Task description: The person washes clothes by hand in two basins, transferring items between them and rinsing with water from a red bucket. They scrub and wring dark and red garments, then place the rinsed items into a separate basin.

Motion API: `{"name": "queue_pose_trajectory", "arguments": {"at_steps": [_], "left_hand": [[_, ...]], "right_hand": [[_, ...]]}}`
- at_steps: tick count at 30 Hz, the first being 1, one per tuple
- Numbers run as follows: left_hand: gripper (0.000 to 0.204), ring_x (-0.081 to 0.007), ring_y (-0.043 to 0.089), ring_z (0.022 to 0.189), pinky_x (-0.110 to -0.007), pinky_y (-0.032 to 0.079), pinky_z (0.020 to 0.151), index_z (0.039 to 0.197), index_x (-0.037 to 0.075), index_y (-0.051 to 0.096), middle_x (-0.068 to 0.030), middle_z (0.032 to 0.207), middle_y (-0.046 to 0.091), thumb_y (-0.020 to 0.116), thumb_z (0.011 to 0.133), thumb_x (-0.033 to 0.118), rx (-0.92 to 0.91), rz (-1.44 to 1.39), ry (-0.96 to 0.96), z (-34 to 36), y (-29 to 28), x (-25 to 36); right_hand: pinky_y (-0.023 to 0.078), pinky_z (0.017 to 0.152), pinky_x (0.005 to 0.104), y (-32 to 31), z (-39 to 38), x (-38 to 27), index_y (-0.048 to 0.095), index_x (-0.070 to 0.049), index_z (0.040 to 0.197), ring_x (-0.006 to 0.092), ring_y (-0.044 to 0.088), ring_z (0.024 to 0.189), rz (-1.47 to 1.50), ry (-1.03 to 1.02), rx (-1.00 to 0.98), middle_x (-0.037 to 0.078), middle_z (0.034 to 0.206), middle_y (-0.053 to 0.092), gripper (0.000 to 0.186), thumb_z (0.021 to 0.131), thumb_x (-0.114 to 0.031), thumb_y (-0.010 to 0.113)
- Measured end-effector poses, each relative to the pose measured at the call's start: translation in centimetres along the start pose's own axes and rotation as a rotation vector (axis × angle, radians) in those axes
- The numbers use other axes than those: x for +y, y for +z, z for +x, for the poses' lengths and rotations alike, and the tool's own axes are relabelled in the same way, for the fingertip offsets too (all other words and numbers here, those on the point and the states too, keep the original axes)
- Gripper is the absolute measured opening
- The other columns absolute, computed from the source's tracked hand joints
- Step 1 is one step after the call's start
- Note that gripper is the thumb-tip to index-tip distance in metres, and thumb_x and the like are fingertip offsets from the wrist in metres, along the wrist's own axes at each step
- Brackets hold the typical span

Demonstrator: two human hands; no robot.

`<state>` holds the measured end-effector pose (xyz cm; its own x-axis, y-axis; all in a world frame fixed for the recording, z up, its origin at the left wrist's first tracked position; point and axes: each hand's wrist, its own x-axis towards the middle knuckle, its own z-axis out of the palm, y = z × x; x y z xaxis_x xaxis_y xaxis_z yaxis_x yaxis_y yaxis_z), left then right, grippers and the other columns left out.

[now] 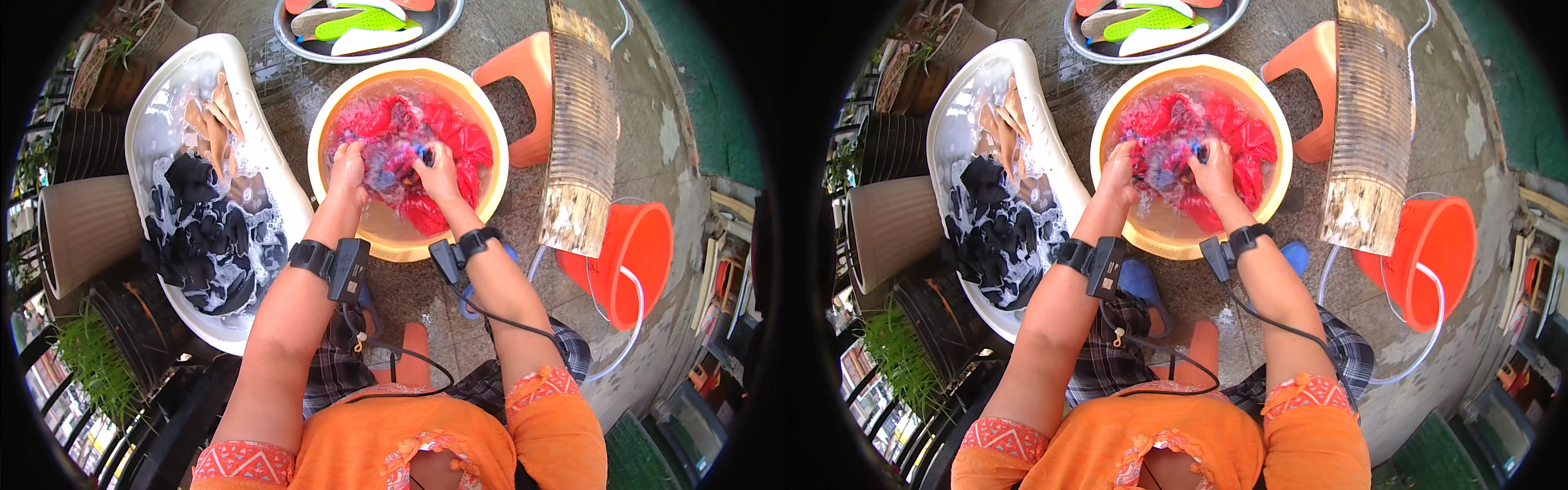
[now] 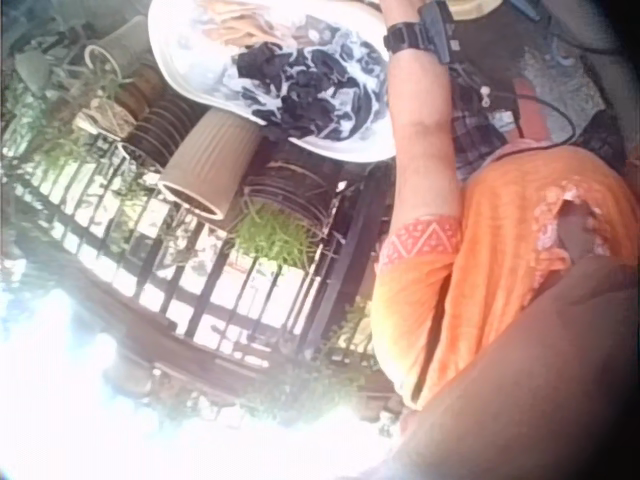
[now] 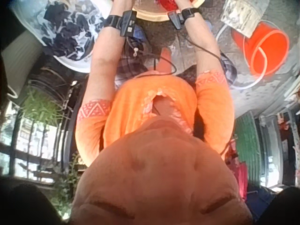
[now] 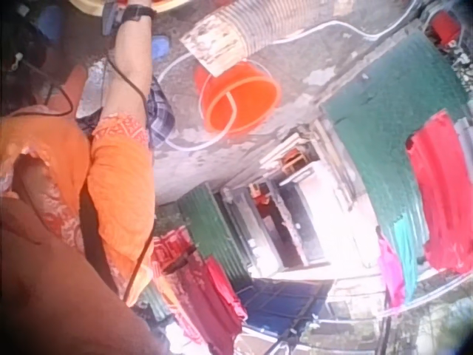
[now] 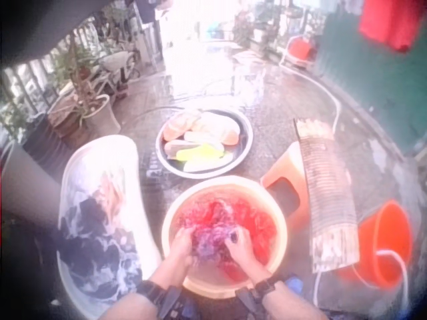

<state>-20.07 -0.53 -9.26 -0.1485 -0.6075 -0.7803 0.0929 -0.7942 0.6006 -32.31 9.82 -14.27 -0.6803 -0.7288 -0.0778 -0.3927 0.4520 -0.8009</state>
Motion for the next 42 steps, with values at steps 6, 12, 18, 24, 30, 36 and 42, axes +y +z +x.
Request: {"name": "queue_pose_trajectory", "arguments": {"at_steps": [6,12,18,24,30,36,42], "left_hand": [[0.057,-0.026,0.063,0.082,-0.041,0.053,0.076,0.106,0.006,0.054,-0.0134,0.091,0.062,0.032,0.09,0.057,-0.52,-0.324,-0.258,-1.3,-0.6,1.8],[0.019,-0.0169,0.059,0.073,-0.032,0.05,0.063,0.091,0.005,0.055,-0.0079,0.082,0.057,0.047,0.093,0.022,-0.309,-0.352,0.025,-3.5,1.4,-0.7],[0.018,-0.0125,0.057,0.085,-0.025,0.048,0.075,0.099,0.004,0.057,-0.0051,0.094,0.06,0.046,0.092,0.018,-0.235,0.212,0.314,-5.0,2.8,0.1],[0.03,-0.0188,0.043,0.108,-0.045,0.035,0.089,0.116,0.013,0.055,-0.0035,0.116,0.051,0.047,0.089,0.023,-0.222,0.098,0.115,-3.7,1.4,1.8],[0.038,-0.0224,0.03,0.128,-0.04,0.028,0.093,0.126,0.018,0.049,-0.005,0.135,0.039,0.046,0.088,0.021,-0.188,0.14,0.146,-4.8,1.7,2.9],[0.047,-0.0274,0.018,0.135,-0.046,0.01,0.108,0.132,0.013,0.042,-0.0118,0.144,0.025,0.047,0.087,0.023,-0.221,-0.11,0.173,-7.7,2.3,6.5],[0.045,-0.0246,0.024,0.131,-0.045,0.011,0.108,0.131,0.016,0.043,-0.0112,0.142,0.029,0.045,0.087,0.024,-0.244,-0.273,0.209,-9.0,1.0,9.2]], "right_hand": [[0.046,0.075,0.0293,-4.5,-5.0,-11.9,0.053,-0.002,0.095,0.0116,0.055,0.085,0.785,-0.109,-0.296,0.007,0.089,0.057,0.03,0.069,-0.01,0.065],[0.047,0.069,0.0369,-1.9,-1.3,-10.7,0.06,-0.007,0.084,0.0298,0.059,0.076,0.213,-0.095,0.048,0.014,0.082,0.059,0.024,0.076,-0.029,0.063],[0.045,0.065,0.0452,-3.5,3.1,-2.1,0.061,-0.009,0.08,0.037,0.059,0.074,-0.295,0.09,0.011,0.018,0.08,0.061,0.029,0.083,-0.037,0.055],[0.044,0.081,0.0405,-4.2,4.6,4.1,0.059,-0.003,0.095,0.0338,0.054,0.091,-0.298,-0.321,0.223,0.019,0.096,0.057,0.02,0.076,-0.011,0.061],[0.045,0.087,0.0435,2.5,-1.0,9.1,0.056,-0.012,0.113,0.0362,0.047,0.112,-0.539,-0.073,-0.314,0.016,0.124,0.048,0.035,0.078,-0.014,0.052],[0.049,0.075,0.0427,-1.6,2.5,3.4,0.066,-0.011,0.09,0.0313,0.062,0.081,-0.558,-0.04,-0.33,0.014,0.091,0.063,0.018,0.078,-0.015,0.054],[0.049,0.07,0.0268,-16.0,5.6,-16.2,0.059,-0.004,0.091,0.0127,0.059,0.074,0.511,-0.028,-0.227,0.006,0.086,0.061,0.025,0.074,0.001,0.042]]}}
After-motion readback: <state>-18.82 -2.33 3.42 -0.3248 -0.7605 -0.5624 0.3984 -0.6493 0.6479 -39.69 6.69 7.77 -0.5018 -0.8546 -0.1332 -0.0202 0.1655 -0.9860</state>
